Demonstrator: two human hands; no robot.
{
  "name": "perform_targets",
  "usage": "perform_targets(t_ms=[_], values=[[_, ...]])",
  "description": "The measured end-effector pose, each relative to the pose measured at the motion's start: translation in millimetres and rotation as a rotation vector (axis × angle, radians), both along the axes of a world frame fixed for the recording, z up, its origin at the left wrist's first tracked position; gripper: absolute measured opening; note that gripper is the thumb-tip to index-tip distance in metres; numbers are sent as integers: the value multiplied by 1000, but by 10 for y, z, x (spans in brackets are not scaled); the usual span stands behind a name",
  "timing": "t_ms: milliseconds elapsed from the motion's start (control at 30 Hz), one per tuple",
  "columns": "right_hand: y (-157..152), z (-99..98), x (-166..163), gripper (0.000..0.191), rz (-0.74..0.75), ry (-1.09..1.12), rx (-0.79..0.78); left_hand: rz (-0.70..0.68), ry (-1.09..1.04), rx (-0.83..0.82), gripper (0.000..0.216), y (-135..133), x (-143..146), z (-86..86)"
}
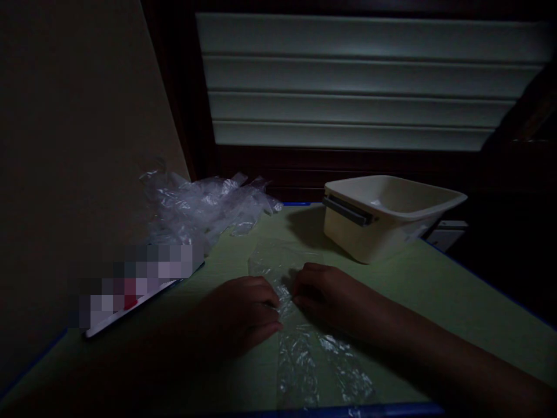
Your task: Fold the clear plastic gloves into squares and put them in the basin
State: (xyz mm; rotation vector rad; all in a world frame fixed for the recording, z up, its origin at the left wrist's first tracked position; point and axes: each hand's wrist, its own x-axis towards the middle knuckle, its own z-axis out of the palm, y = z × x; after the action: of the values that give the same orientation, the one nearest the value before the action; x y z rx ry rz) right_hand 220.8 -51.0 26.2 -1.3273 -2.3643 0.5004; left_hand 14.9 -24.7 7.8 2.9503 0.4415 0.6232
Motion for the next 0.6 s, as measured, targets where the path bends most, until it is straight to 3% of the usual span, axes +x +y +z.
perform_targets(t_ms=[200, 367, 500, 600], values=[[60, -53, -5, 15, -40, -99, 125, -26, -34, 27, 16, -3, -1, 3], [70, -15, 7, 18, 0, -109, 168, 21, 61, 48, 13, -3, 7, 32], [15, 114, 22, 13, 89, 41, 94, 45, 69, 27, 11, 10, 20, 33], [-33, 216, 43, 14, 167, 125, -49, 22, 20, 28, 12, 4, 23, 27]])
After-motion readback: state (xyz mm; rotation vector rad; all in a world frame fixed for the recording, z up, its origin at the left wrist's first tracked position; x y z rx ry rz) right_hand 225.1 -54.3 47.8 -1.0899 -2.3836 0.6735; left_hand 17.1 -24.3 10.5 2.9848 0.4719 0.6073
